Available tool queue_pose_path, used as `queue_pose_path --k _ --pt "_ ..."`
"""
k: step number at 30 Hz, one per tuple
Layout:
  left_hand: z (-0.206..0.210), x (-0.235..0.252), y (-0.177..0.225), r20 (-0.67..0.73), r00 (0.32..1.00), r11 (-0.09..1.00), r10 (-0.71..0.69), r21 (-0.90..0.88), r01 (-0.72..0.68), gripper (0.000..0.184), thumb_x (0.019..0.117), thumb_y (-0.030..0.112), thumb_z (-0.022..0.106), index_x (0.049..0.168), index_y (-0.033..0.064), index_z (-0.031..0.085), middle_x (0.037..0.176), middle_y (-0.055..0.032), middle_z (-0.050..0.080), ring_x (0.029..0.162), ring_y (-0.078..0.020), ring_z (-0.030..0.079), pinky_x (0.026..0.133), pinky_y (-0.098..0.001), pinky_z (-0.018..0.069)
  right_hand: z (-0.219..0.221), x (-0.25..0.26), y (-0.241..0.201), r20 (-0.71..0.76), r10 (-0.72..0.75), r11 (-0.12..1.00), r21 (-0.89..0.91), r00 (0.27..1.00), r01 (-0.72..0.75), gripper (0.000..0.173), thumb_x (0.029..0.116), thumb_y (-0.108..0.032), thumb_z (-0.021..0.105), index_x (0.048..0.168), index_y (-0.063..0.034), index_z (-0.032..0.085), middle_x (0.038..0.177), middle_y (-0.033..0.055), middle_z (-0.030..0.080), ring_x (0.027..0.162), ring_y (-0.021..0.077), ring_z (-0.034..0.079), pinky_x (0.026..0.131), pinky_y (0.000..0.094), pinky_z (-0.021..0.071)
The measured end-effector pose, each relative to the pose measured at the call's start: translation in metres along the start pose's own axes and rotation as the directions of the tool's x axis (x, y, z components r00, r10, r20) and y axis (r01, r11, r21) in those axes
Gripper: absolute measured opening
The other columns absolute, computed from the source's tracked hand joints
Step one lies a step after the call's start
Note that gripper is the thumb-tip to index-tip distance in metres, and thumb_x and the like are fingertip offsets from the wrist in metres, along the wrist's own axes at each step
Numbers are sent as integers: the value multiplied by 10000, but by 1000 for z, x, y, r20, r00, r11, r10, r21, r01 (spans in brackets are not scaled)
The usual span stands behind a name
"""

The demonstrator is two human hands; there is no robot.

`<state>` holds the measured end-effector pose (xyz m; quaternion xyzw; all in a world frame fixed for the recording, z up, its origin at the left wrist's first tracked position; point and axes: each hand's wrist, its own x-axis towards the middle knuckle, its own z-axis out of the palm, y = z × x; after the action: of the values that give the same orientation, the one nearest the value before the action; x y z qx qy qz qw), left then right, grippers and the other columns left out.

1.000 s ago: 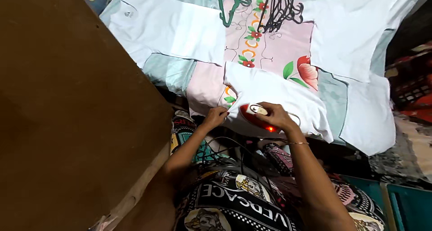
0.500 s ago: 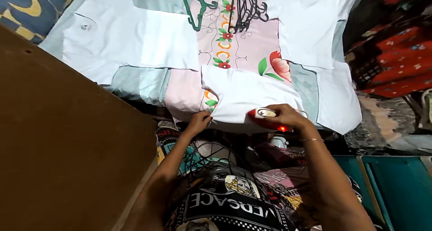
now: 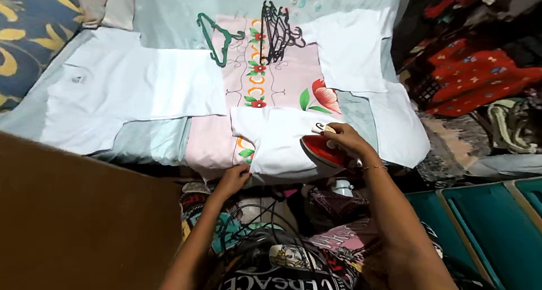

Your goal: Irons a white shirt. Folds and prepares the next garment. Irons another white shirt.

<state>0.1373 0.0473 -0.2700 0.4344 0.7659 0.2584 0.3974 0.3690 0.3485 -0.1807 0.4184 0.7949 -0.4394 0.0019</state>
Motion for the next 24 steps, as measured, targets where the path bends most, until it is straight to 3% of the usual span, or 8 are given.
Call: queue_pose_path --k 4,6,8,10,14,18,21,24 --pt "-15 -8 9 -57 998 996 -22 -88 17 274 1060 89 529 1247 -64 659 1203 -231 691 1080 -291 692 1017 -449 522 -52 11 22 -251 56 997 -36 966 -67 381 1009 -340 656 1252 -46 654 993 228 673 774 343 628 723 565 519" --pt "-21 -9 14 -164 986 991 -16 -136 -6 254 1053 64 522 1215 -71 664 1140 -219 699 994 -257 702 951 -419 556 -77 24 36 -323 34 993 -98 946 -69 420 999 -285 660 1339 -43 610 1123 287 667 941 452 658 822 676 505" --pt "-25 -7 14 -318 947 987 42 -132 -88 237 1038 44 527 1163 -86 680 1066 -210 715 926 -231 704 893 -388 568 -91 37 42 -341 12 978 -192 940 -82 463 998 -177 649 1427 -32 554 1253 320 635 1150 509 615 964 725 441" --pt "-28 -1 14 -455 884 985 107 -70 -155 228 1027 49 542 1125 -88 695 1044 -215 718 912 -237 703 872 -388 567 -88 50 53 -379 -31 939 -327 925 -102 458 996 -137 644 1426 -4 559 1266 357 622 1202 567 577 978 772 403" --pt "-39 18 10 -579 798 985 171 85 -149 231 1003 33 586 1156 -117 674 1154 -286 685 1052 -385 687 958 -519 541 -41 70 85 -456 -26 849 -480 890 -221 393 1013 -118 606 1399 -48 591 1242 355 623 1181 567 585 912 747 432" --pt "-51 42 13 -529 848 989 31 137 49 435 1030 146 611 1380 -104 544 1334 -309 610 1256 -456 587 1084 -598 440 -18 72 95 -474 -37 824 -512 880 -242 351 1044 -115 545 1387 -76 608 1273 341 618 1225 551 566 939 730 424" --pt "-53 66 33 -542 838 980 -61 128 154 578 1013 286 662 1445 -65 502 1381 -319 575 1311 -501 524 1092 -663 389 -26 69 90 -431 -1 842 -487 902 -231 388 1046 -112 546 1431 -67 575 1312 355 592 1253 565 539 968 739 406" --pt "-51 95 47 -560 820 981 -114 68 182 670 961 253 728 1492 -54 457 1400 -329 560 1326 -515 507 1095 -669 386 -32 67 85 -387 -30 837 -513 922 -188 298 1032 -133 577 1290 3 636 1248 344 614 1184 543 588 938 704 464"
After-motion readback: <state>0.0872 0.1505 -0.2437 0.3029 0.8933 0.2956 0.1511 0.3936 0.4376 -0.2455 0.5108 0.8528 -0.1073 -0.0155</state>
